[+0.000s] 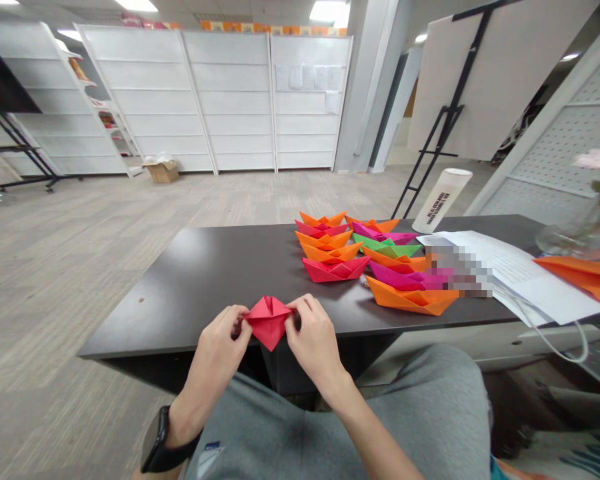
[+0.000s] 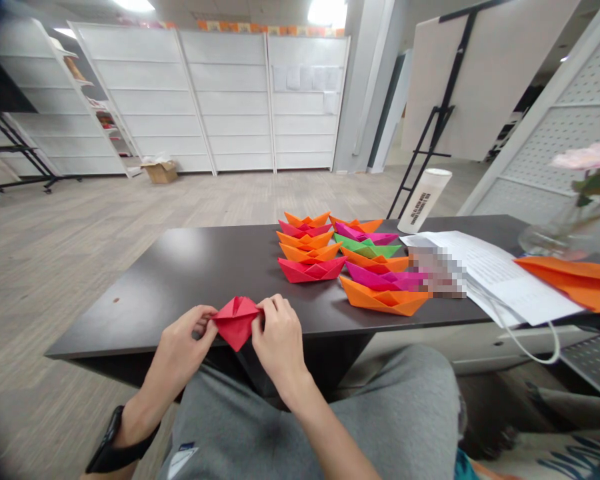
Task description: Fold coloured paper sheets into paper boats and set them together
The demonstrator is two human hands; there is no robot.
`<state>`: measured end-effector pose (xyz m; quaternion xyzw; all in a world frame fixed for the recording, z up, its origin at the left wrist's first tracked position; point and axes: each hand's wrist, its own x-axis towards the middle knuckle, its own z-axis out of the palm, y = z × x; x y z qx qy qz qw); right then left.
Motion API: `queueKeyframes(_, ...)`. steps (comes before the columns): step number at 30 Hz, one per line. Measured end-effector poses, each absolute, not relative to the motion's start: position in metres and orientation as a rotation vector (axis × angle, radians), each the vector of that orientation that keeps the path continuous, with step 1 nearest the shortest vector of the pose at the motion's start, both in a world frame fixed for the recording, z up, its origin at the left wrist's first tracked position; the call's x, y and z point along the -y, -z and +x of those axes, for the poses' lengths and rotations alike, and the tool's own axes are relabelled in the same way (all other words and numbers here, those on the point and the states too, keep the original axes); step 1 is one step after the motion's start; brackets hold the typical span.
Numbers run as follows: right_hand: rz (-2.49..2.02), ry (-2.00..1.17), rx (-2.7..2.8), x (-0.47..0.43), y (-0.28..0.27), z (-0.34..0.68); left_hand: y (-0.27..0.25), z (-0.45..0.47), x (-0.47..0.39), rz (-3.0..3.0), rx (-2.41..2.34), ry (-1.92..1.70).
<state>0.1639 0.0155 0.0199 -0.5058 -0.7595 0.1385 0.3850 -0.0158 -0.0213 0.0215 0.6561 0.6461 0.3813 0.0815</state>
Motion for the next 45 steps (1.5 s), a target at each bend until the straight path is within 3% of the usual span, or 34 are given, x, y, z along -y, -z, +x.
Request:
queueKeyframes(10, -0.960, -0.420, 2.270, -0.024, -0.015, 0.174, -0.012, -0.045, 0.010, 2.492, -1.425, -0.949)
queueKeyframes(19, -0.896, -0.394, 2.439, -0.018, -0.030, 0.183, -0.023, -0.063, 0.018, 2.715, -1.321, -0.503)
queueKeyframes(28, -0.727, -0.555, 2.569, -0.019, -0.037, 0.194, -0.034, -0.064, 0.034, 2.768, -1.222, -0.295)
queueKeyframes(35, -0.768, -0.583, 2.611, -0.009, -0.043, 0.196, -0.036, -0.057, 0.053, 2.758, -1.371, -0.232)
queueKeyframes(45, -0.936, -0.344, 2.449, -0.001, -0.032, 0.169, -0.028, -0.041, 0.041, 2.717, -1.434, -0.304)
